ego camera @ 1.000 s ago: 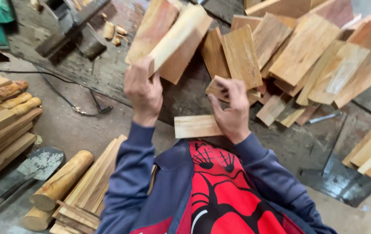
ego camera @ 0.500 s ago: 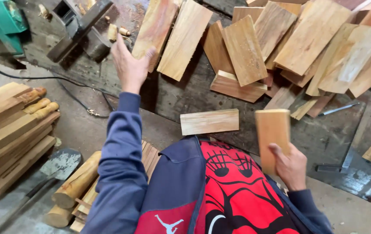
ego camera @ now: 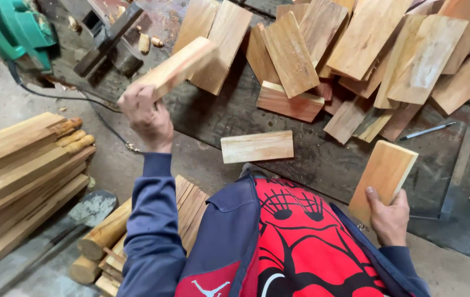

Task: Measuring, marking, and sorting wood blocks on a workbench using a try square and a pen.

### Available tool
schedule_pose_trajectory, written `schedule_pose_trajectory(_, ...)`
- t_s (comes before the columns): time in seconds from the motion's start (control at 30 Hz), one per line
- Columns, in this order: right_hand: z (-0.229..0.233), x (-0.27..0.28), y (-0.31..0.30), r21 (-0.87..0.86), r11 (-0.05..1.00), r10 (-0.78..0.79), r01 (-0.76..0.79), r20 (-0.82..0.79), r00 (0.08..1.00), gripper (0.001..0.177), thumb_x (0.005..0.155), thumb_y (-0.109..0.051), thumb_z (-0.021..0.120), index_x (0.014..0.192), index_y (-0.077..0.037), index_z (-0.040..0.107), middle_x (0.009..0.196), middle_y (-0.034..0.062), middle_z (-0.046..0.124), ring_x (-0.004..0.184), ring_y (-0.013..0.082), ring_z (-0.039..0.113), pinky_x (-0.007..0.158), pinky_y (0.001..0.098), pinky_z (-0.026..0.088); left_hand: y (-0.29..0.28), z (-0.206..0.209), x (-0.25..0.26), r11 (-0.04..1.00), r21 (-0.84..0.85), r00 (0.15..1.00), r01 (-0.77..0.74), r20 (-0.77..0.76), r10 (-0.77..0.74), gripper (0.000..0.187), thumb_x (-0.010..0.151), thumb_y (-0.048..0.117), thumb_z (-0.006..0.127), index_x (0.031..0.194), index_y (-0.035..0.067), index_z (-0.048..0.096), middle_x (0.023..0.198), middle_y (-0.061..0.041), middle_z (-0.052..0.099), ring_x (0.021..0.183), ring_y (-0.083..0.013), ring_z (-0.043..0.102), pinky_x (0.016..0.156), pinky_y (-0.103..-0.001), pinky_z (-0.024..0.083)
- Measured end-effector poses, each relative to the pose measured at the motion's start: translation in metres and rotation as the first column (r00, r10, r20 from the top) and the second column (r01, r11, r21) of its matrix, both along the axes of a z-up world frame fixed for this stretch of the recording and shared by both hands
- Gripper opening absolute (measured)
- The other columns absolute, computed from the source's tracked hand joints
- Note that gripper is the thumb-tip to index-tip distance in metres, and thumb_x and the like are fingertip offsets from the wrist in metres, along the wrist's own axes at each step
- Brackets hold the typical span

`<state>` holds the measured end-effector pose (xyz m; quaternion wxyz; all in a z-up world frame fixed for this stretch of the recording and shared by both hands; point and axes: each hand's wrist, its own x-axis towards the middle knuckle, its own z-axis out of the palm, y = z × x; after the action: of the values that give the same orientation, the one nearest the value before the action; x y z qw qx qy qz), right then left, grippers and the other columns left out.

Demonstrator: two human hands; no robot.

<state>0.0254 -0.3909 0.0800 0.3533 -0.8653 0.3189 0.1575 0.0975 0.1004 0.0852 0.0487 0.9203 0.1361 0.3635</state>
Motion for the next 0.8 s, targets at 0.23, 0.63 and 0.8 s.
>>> schedule_pose_trajectory(0.23, -0.018, 0.001, -0.039, 0.076, 0.980, 0.174, -0.184, 0.129, 0.976, 0.032, 0.082, -0.025, 0.069, 0.090, -0.004, 0.046, 0.086, 0.0100, 0.057, 0.073, 0.0168, 0.051, 0.059, 0.0330, 0.043, -0.038, 0.037, -0.064, 0.991, -0.037, 0.989, 0.129, 0.079, -0.126, 0.025, 0.076, -0.016, 0.053, 0.090, 0.004, 0.056, 0.095, -0.013, 0.049, 0.091, -0.0319, 0.051, 0.084, -0.046, 0.045)
schedule_pose_trajectory(0.63, -0.005, -0.025, -0.032, 0.055, 0.993, 0.103, -0.108, 0.096, 0.990, 0.029, 0.082, -0.022, 0.067, 0.099, -0.002, 0.054, 0.094, 0.0077, 0.061, 0.082, 0.0135, 0.054, 0.068, 0.0289, 0.045, -0.025, -0.072, -0.019, 0.755, -0.441, 0.873, -0.485, -0.292, 0.390, 0.028, 0.088, 0.032, 0.049, 0.090, 0.004, 0.052, 0.083, -0.010, 0.057, 0.072, -0.0202, 0.053, 0.055, -0.031, 0.050)
schedule_pose_trajectory(0.8, -0.008, -0.039, -0.013, 0.099, 0.995, 0.020, -0.028, 0.086, 0.996, 0.030, 0.082, -0.020, 0.066, 0.103, -0.002, 0.056, 0.095, 0.0084, 0.062, 0.081, 0.0120, 0.054, 0.067, 0.0282, 0.046, -0.061, -0.070, 0.015, 0.875, -0.427, 0.974, -0.227, -0.097, 0.206, 0.067, 0.082, 0.063, 0.038, 0.109, 0.003, 0.050, 0.111, -0.019, 0.045, 0.102, -0.0367, 0.046, 0.086, -0.050, 0.037)
